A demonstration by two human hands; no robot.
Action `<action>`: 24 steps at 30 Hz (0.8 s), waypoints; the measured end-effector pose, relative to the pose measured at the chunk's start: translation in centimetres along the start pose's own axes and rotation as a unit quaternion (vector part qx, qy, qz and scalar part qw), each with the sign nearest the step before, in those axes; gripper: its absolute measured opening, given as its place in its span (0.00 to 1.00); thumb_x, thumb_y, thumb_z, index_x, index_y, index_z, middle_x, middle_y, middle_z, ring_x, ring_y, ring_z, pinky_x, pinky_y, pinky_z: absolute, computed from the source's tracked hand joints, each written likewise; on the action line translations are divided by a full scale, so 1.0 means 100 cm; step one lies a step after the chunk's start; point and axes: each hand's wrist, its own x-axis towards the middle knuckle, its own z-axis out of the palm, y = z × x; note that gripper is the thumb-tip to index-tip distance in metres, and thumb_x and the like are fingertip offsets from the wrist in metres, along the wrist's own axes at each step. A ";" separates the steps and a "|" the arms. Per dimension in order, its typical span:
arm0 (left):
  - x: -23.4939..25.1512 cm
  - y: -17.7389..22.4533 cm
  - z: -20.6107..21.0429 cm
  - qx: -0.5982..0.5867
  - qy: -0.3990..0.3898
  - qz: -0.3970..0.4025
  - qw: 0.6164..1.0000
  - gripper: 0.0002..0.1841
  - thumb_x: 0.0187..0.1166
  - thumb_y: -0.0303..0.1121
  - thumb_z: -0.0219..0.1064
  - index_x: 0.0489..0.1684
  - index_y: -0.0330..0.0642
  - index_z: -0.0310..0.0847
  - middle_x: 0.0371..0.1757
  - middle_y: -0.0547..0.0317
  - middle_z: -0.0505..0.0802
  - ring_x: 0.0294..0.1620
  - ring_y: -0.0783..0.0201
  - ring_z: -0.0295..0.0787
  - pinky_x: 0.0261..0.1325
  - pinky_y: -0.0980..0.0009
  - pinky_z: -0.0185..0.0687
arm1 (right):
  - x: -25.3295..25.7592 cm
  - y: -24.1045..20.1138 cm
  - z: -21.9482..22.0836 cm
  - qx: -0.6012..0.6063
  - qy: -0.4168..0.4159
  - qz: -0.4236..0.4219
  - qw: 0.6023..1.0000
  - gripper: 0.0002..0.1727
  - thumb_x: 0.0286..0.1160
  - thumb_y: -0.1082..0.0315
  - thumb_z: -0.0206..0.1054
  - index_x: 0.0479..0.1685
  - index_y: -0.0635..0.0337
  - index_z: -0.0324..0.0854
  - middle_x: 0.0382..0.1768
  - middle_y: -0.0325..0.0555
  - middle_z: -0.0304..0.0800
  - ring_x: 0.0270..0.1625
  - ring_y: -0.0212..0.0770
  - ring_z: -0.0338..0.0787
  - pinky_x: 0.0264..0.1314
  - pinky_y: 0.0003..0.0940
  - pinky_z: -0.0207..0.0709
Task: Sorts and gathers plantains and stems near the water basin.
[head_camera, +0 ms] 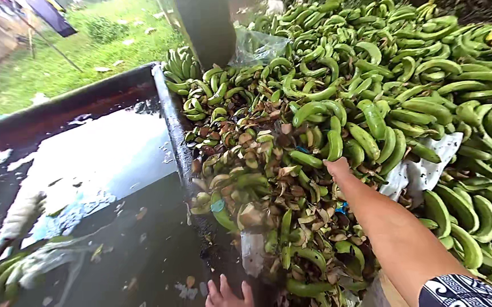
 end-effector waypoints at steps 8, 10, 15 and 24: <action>0.000 -0.001 0.001 0.005 0.004 0.002 1.000 0.34 0.77 0.43 0.70 0.82 0.31 0.72 0.88 0.21 0.63 0.86 0.17 0.56 0.85 0.31 0.50 | -0.097 0.004 -0.092 -0.065 -0.040 -0.145 0.987 0.35 0.81 0.61 0.70 0.79 0.73 0.63 0.60 0.72 0.84 0.57 0.63 0.90 0.63 0.61 0.82; -0.006 0.005 -0.002 -0.023 0.006 0.067 0.997 0.33 0.77 0.37 0.70 0.80 0.26 0.72 0.86 0.18 0.65 0.87 0.16 0.54 0.87 0.30 0.47 | -0.137 0.022 -0.119 -0.153 -0.148 -0.181 0.960 0.36 0.80 0.61 0.70 0.81 0.72 0.63 0.61 0.72 0.84 0.57 0.63 0.90 0.65 0.61 0.81; -0.009 0.060 0.002 -0.207 0.056 0.394 0.894 0.34 0.66 0.43 0.72 0.71 0.29 0.81 0.78 0.20 0.77 0.78 0.18 0.72 0.74 0.21 0.63 | -0.214 0.085 -0.142 -0.384 -0.458 -0.226 0.769 0.31 0.71 0.67 0.76 0.75 0.66 0.77 0.59 0.68 0.89 0.61 0.65 0.89 0.68 0.65 0.77; 0.084 0.059 0.009 0.082 -0.059 -0.119 0.988 0.48 0.85 0.62 0.53 0.96 0.35 0.42 0.95 0.28 0.46 0.92 0.22 0.44 0.84 0.26 0.45 | -0.097 -0.078 -0.259 -0.151 0.165 -0.225 0.948 0.36 0.86 0.59 0.62 0.87 0.71 0.58 0.77 0.77 0.72 0.80 0.73 0.73 0.83 0.67 0.62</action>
